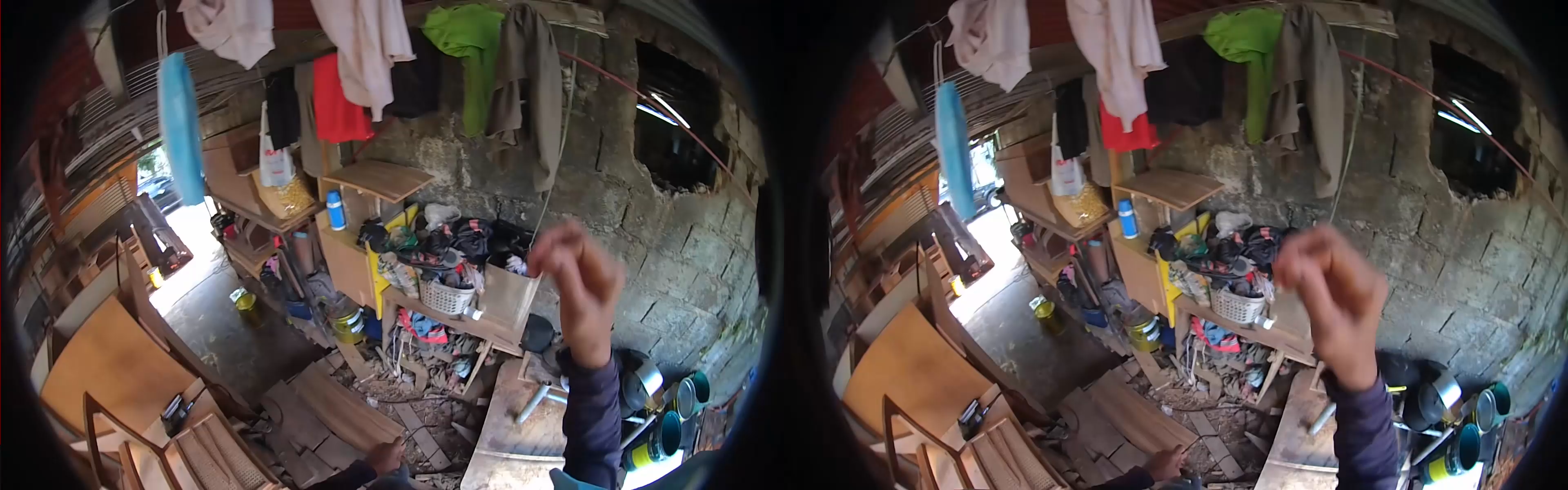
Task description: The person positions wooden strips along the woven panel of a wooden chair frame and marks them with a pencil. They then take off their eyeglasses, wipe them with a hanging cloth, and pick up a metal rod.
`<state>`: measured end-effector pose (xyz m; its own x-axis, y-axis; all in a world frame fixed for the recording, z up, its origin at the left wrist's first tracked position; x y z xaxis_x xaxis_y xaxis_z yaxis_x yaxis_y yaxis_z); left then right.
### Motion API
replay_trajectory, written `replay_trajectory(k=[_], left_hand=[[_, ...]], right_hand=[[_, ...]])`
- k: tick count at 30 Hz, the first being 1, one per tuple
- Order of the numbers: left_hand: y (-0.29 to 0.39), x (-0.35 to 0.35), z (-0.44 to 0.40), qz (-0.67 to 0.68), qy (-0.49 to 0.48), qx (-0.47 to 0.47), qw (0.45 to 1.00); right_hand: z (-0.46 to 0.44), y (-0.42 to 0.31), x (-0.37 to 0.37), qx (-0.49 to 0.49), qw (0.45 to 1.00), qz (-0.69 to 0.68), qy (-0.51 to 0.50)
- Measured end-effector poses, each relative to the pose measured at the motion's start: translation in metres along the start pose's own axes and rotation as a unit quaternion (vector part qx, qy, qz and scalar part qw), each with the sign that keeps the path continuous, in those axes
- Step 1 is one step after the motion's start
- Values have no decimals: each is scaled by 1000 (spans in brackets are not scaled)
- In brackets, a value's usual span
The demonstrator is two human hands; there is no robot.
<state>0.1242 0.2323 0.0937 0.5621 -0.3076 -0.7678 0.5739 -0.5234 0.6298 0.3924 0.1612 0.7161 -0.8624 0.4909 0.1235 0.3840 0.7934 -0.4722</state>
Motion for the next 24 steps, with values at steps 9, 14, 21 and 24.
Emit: replay_trajectory(k=[9, 14, 21, 24], left_hand=[[9, -60, 56, 58, 191, -101, 975], [12, -93, 99, 58, 226, -166, 958], [-25, -72, 126, 40, 206, -256, 944], [-34, -69, 119, 45, 192, -250, 948]], right_hand=[[-181, 45, 146, 1, 983, -150, 104], [-228, 66, 182, 80, 983, -146, 81], [-166, 4, 107, -26, 951, -309, -16], [-107, -20, 77, -56, 922, -379, 54]])
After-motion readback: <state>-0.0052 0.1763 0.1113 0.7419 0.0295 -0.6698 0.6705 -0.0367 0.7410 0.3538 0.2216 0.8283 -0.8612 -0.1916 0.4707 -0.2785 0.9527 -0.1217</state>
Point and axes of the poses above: each hand's wrist, its own z-axis away from the middle knuckle, its own x-axis out of the palm, y = z × x, the point moved 8 cm from there along -z, towards the middle knuckle, and after that the axes turned 14 degrees about y, right-handed, at the moved point
